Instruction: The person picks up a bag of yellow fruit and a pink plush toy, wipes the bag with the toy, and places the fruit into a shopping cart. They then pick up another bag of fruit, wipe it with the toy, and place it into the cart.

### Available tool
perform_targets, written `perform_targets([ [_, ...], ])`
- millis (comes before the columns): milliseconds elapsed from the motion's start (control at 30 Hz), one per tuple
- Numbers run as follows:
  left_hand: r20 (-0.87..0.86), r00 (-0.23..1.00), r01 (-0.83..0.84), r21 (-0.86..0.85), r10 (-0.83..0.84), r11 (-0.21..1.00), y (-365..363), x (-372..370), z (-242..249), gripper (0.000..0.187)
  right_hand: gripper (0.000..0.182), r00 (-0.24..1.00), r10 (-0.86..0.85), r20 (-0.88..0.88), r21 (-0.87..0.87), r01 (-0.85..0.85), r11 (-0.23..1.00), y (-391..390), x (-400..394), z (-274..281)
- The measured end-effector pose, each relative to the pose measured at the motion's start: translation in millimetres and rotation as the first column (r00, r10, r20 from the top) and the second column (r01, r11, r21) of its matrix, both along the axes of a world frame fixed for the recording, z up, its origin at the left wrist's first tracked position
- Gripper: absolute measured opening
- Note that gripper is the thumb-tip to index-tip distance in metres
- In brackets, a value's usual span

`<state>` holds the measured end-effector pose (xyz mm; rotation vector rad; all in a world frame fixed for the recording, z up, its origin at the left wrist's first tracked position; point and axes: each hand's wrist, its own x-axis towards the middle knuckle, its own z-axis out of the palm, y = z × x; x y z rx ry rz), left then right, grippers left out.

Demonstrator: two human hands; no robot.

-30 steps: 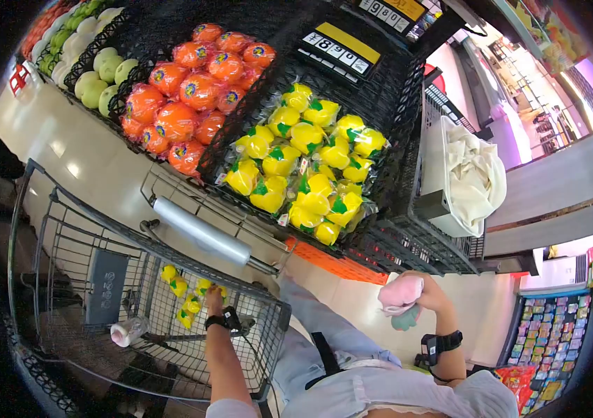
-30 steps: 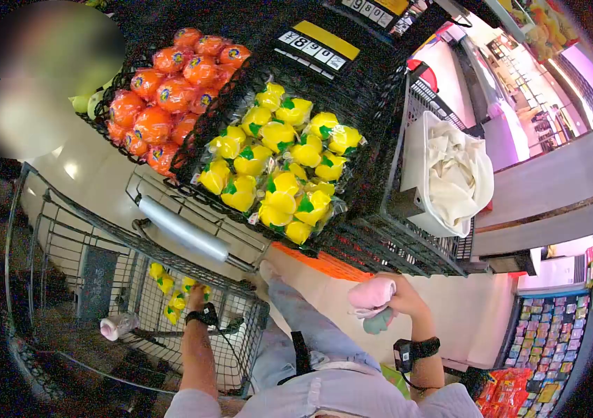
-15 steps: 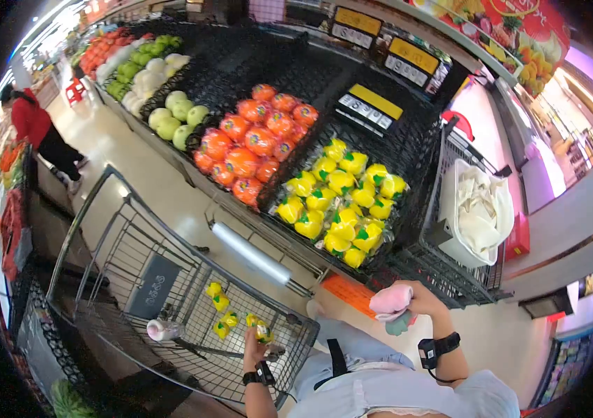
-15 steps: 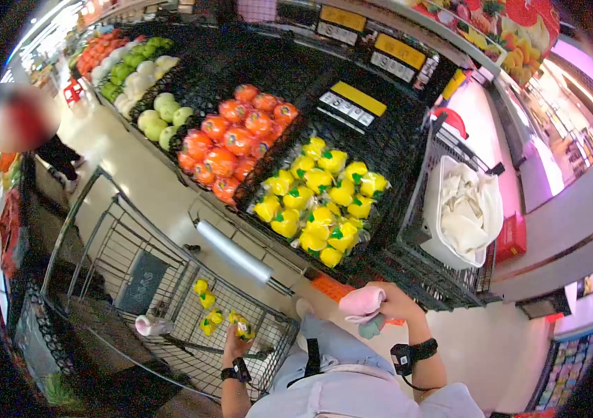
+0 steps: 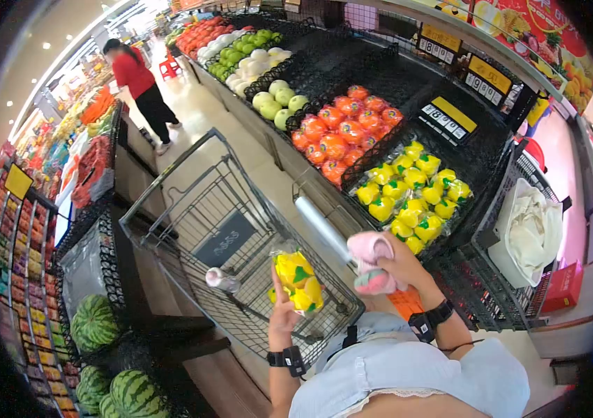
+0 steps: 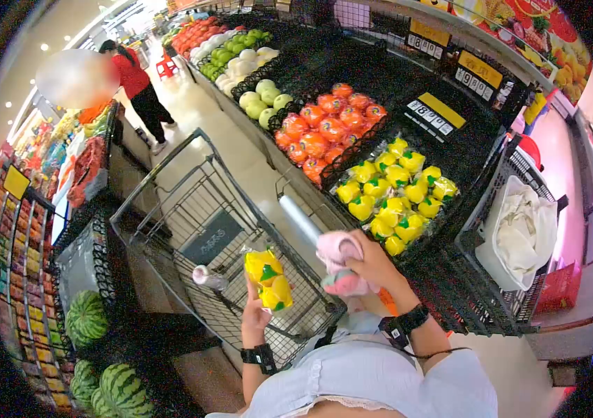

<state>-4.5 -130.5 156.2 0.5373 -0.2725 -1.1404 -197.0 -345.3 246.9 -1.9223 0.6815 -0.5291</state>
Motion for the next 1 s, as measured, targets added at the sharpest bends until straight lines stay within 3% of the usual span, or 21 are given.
perform_targets([
  [67,0.046,0.994,0.095,0.040,-0.096,0.995,3.1,-15.2,23.2,0.077,0.041,0.996,-0.054,0.074,-0.024,0.056,0.998,2.5,6.8,7.7],
  [167,-0.165,0.958,0.226,-0.073,-0.236,0.971,-2.3,-30.4,31.7,0.060,0.042,0.997,0.010,0.070,0.010,-0.010,1.000,8.5,8.0,15.5],
  [300,-0.273,0.958,0.167,0.266,-0.092,0.949,-12.5,-42.0,8.1,0.050,0.045,0.992,0.031,0.119,-0.152,-0.013,0.988,18.8,9.3,2.0],
  [367,-0.139,0.979,0.186,0.322,-0.149,0.928,-20.7,-40.3,-2.0,0.050,0.050,0.987,0.131,0.094,-0.301,-0.097,0.949,25.5,11.9,2.5],
  [433,0.021,0.985,0.156,0.345,-0.174,0.925,-33.8,-43.2,19.8,0.051,0.053,0.979,0.202,0.033,-0.409,-0.172,0.896,34.5,10.4,16.7],
  [567,-0.095,0.985,0.166,0.297,-0.144,0.940,-45.6,-48.9,46.4,0.051,0.056,0.973,0.221,0.059,-0.489,-0.165,0.857,30.5,2.7,26.8],
  [700,0.011,0.994,0.101,0.258,-0.107,0.961,-58.9,-61.7,55.2,0.040,0.056,0.972,0.199,0.126,-0.433,-0.127,0.892,27.3,-6.3,20.8],
  [800,0.063,0.972,0.191,0.339,-0.224,0.921,-62.5,-64.0,63.7,0.059,0.054,0.968,0.182,0.171,-0.386,-0.104,0.916,15.1,-15.3,16.5],
  [933,0.122,0.942,0.273,0.260,-0.312,0.926,-65.9,-69.6,70.9,0.060,0.049,0.965,0.050,0.256,-0.323,0.037,0.946,-0.4,-20.7,17.6],
  [1000,0.120,0.952,0.247,0.238,-0.281,0.939,-68.5,-74.3,68.5,0.061,0.047,0.969,0.024,0.245,-0.323,0.059,0.945,-6.5,-22.2,23.6],
])
